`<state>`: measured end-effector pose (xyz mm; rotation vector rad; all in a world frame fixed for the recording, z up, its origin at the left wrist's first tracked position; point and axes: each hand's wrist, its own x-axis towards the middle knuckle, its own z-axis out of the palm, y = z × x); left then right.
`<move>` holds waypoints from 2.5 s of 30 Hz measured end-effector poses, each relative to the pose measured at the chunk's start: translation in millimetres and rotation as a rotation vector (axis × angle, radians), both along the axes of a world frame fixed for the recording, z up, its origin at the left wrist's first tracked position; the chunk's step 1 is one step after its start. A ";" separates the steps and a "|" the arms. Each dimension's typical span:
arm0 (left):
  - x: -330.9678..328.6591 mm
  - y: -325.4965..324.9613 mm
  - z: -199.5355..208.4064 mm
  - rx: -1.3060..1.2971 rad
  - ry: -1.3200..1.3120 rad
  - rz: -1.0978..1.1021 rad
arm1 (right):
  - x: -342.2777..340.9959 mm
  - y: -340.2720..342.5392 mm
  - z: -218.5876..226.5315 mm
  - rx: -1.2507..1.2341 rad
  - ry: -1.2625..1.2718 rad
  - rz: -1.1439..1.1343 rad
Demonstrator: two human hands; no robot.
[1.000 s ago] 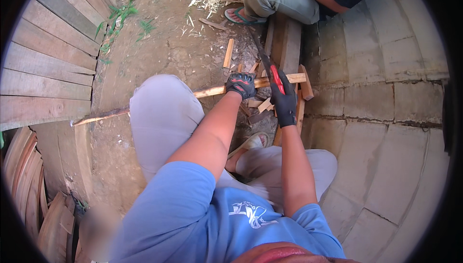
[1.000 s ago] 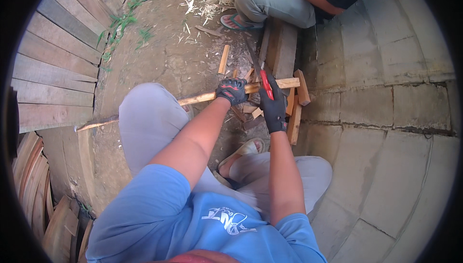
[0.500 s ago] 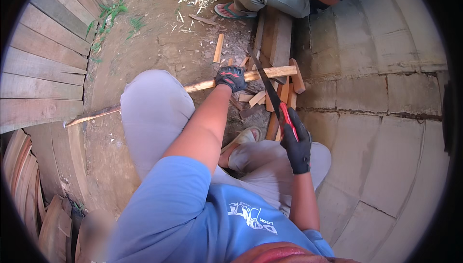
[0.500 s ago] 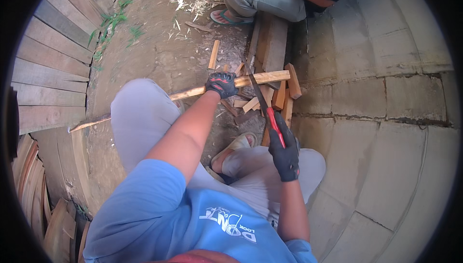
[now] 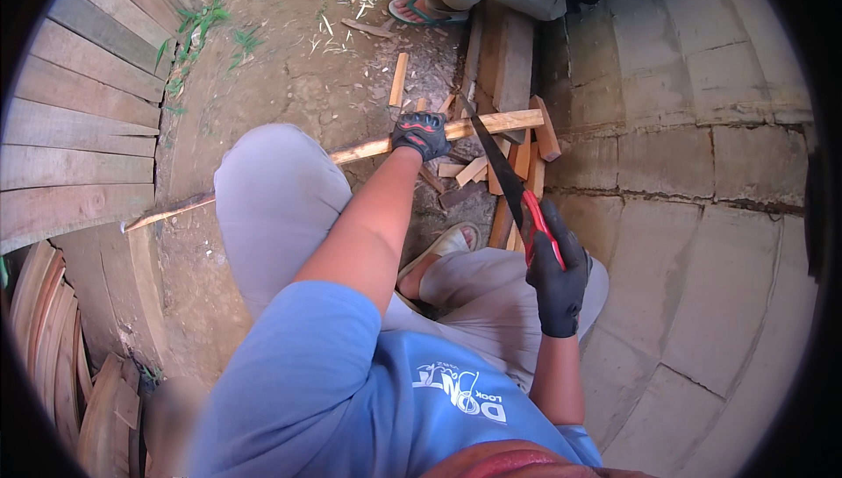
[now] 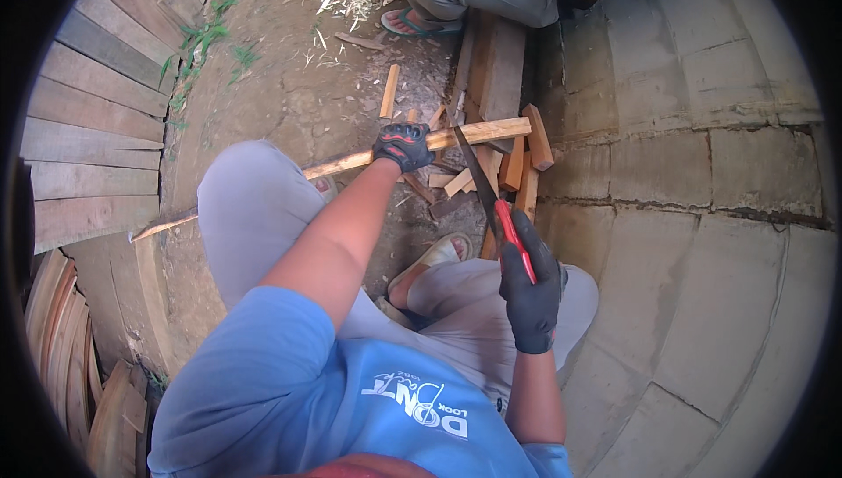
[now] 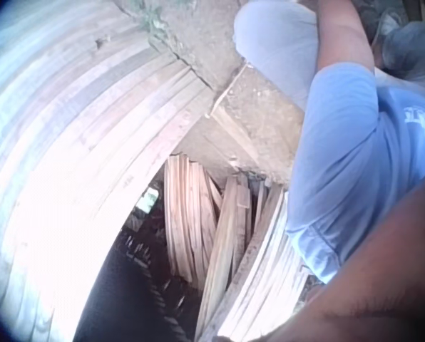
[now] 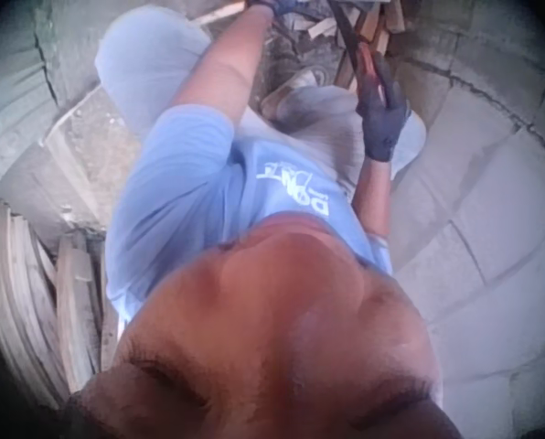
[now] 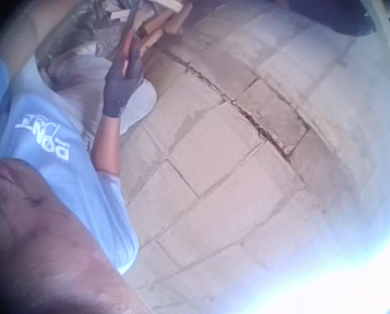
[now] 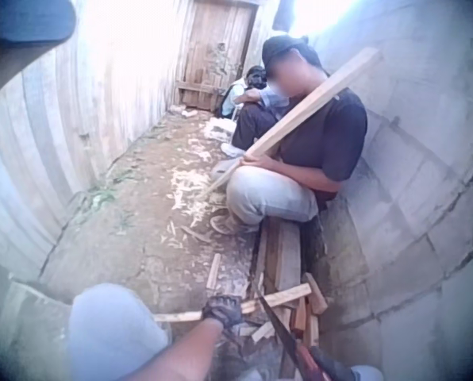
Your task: The person sits on the ground and uses a hand saw to cut small wooden sticks into shorter pieces. They hold the wood with one hand and saw with the other, creating a pile of cut wood scraps.
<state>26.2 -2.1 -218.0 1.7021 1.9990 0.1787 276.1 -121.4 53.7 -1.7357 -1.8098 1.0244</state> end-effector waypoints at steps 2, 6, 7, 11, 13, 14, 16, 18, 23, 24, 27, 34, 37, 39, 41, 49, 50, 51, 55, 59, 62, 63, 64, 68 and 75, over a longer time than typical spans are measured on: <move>2.3 -0.9 2.3 -0.016 -0.010 -0.006 | 2.1 5.2 1.4 0.040 -0.009 0.010; 2.9 -1.5 -0.9 0.012 -0.010 0.009 | -0.1 7.6 2.9 -0.026 0.027 -0.042; 2.8 -1.6 0.5 0.010 -0.006 0.008 | -0.3 6.9 2.0 -0.014 0.025 -0.026; 3.5 -0.5 6.8 -0.014 -0.006 -0.004 | -1.2 8.0 -18.8 0.074 0.018 0.007; 3.5 0.1 6.4 -0.030 -0.007 -0.002 | -4.4 7.7 -18.7 0.031 0.023 -0.010; 2.7 0.9 4.3 -0.035 -0.004 0.004 | -6.1 7.8 -18.3 -0.013 0.029 -0.022; 2.2 2.0 3.8 -0.050 -0.007 0.004 | -6.6 9.9 -19.6 0.020 0.014 0.000; 0.9 2.2 5.7 -0.070 -0.016 -0.010 | -5.8 11.6 -19.7 0.029 0.004 0.001; -3.4 8.0 6.9 -0.101 -0.039 -0.023 | -9.2 19.5 -9.1 -0.040 0.059 -0.052; -5.8 8.1 -1.6 -0.072 -0.030 -0.021 | -9.6 21.8 -9.9 -0.014 0.055 -0.034; -19.4 23.7 -2.3 -0.160 -0.093 -0.104 | -5.4 31.2 -24.9 0.064 0.037 0.002; -13.8 27.1 11.7 -0.234 -0.081 -0.089 | -32.4 58.0 -72.3 0.213 -0.055 0.095; -11.9 21.7 11.4 -0.231 -0.071 -0.120 | -38.8 62.9 -74.4 0.186 -0.100 0.096; -21.8 29.2 10.4 -0.243 -0.101 -0.132 | -42.0 72.1 -75.2 0.132 -0.090 0.078; -26.3 30.1 4.9 -0.230 -0.126 -0.156 | -44.8 80.2 -68.6 0.051 -0.053 0.038; 3.6 20.8 -12.4 0.096 0.097 -0.049 | -41.3 91.9 -70.3 0.065 0.004 0.056; 5.8 20.0 -12.9 0.107 0.103 -0.039 | -44.6 91.5 -76.0 0.081 0.035 0.069; 7.5 18.9 -13.3 0.118 0.109 -0.026 | -48.1 92.7 -79.2 0.097 0.067 0.084; 11.6 16.2 -9.1 0.123 0.105 0.024 | -68.0 114.4 -97.1 0.140 -0.075 0.128; 20.2 4.1 -4.7 0.183 0.077 0.056 | -82.2 119.6 -140.5 0.231 -0.134 0.143; 14.3 8.8 1.8 0.140 0.047 0.046 | -102.9 140.4 -149.3 0.246 -0.228 0.164; 12.9 8.2 2.9 0.126 0.037 0.043 | -105.4 143.3 -148.7 0.236 -0.224 0.153; 12.3 7.9 1.4 0.148 0.055 0.032 | -106.8 147.1 -145.1 0.232 -0.222 0.145; 7.6 13.9 4.5 0.067 0.052 -0.007 | -93.2 165.3 -142.9 0.134 -0.086 0.110; -1.6 25.0 11.8 -0.004 -0.001 -0.041 | -52.7 99.8 -153.3 0.192 0.150 0.089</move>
